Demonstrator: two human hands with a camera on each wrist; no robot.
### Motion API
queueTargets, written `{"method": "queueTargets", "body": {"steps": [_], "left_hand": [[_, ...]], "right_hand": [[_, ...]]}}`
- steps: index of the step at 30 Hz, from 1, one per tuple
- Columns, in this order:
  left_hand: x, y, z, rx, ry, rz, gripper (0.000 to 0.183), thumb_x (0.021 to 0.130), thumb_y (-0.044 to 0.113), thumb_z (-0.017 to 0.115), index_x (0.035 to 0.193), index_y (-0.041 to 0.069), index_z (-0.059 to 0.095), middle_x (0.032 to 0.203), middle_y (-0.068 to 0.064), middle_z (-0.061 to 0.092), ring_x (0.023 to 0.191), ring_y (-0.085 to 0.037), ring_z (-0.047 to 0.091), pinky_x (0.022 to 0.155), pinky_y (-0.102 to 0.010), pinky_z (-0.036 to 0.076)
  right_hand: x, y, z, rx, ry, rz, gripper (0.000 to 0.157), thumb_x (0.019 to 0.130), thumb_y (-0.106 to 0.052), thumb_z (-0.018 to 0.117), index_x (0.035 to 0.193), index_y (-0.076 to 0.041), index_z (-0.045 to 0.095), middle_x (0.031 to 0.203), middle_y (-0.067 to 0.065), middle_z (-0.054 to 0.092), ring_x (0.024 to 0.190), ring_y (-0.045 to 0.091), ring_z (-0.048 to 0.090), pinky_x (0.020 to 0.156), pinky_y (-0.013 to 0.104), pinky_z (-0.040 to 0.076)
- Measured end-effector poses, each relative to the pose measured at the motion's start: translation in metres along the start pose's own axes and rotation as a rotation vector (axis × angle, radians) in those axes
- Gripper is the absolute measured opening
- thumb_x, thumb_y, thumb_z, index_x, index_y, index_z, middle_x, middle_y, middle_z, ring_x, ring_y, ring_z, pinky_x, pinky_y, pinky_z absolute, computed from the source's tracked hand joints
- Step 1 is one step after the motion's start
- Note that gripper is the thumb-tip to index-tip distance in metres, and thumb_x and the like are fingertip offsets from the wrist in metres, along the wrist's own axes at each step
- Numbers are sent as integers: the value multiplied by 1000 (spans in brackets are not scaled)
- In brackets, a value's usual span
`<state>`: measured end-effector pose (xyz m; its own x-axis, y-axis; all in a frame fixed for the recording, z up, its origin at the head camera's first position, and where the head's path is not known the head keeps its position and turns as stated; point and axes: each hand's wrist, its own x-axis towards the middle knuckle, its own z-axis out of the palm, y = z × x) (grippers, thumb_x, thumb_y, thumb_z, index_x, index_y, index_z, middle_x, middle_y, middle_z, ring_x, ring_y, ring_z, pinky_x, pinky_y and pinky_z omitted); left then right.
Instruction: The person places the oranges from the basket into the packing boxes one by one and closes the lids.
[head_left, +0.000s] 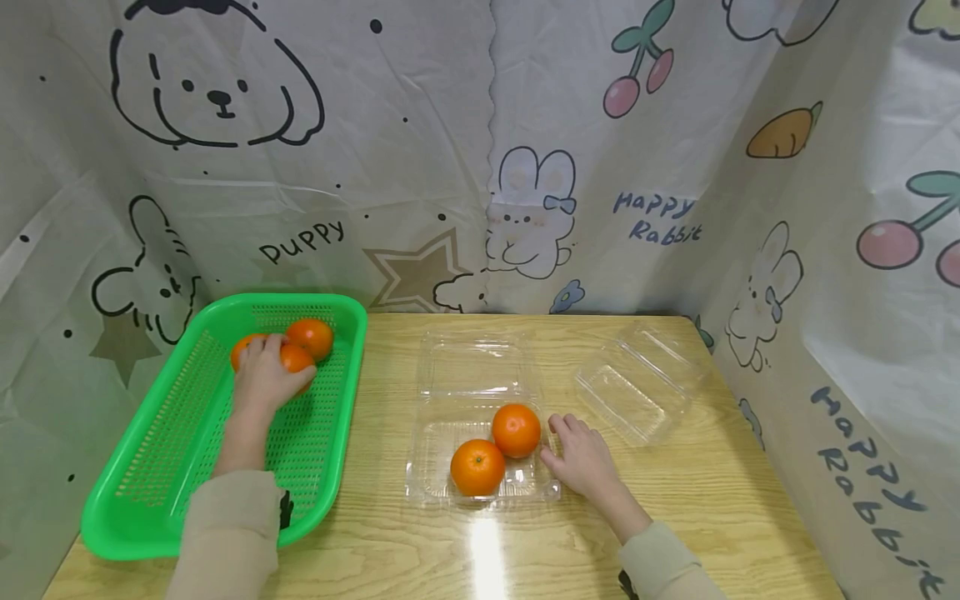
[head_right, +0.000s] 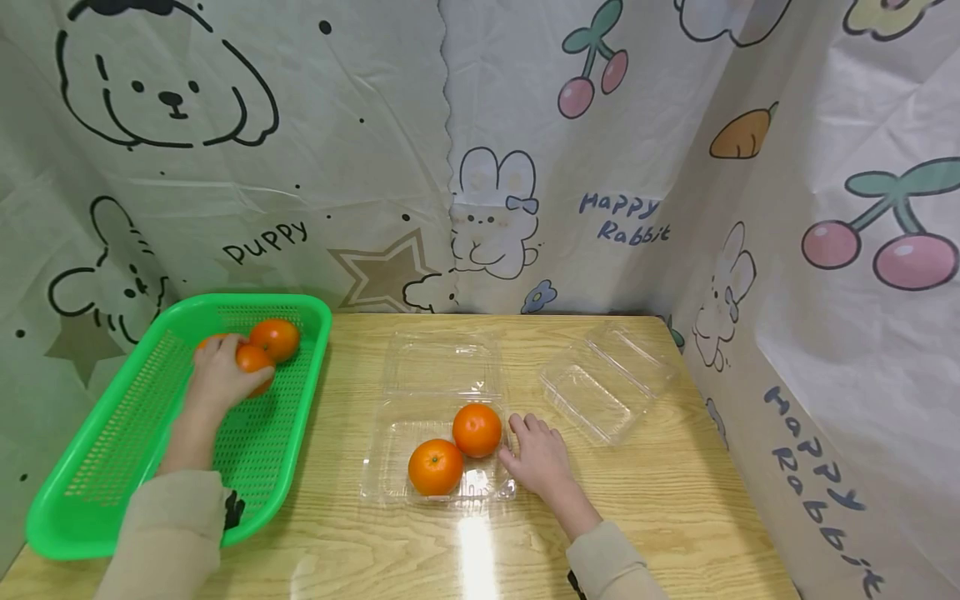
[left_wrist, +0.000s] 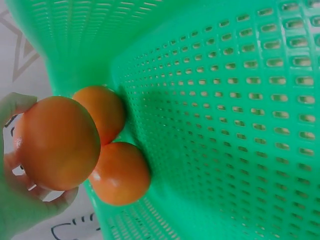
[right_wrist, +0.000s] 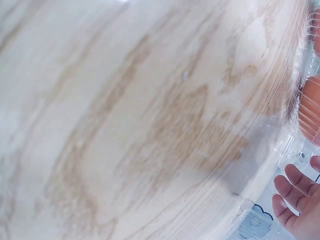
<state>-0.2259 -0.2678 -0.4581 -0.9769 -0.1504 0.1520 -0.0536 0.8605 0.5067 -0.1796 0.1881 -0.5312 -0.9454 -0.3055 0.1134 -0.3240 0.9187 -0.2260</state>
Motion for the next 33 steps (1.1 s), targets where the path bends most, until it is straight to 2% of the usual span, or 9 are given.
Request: {"method": "queueTargets", "body": {"steps": [14,33], "left_hand": [[0,24,-3,-5,65,61,62,76,27,64,122,-7,42,117,-29,38,104,-45,34,73,-59,35],[0,63,-6,-11,116,185,55,74,25,64,118,-1,46,119,-24,40,105,-42,35,78,-57,37]], "right_hand": [[0,0,-1,4,-1,-3,32,78,-35,57,101,-14,50,91,3,52,79,21,51,62,34,42],[0,1,0,14,0,0,31,79,-34,57,101,-14,51,90,2,51,78,20,51,61,32,41]]}}
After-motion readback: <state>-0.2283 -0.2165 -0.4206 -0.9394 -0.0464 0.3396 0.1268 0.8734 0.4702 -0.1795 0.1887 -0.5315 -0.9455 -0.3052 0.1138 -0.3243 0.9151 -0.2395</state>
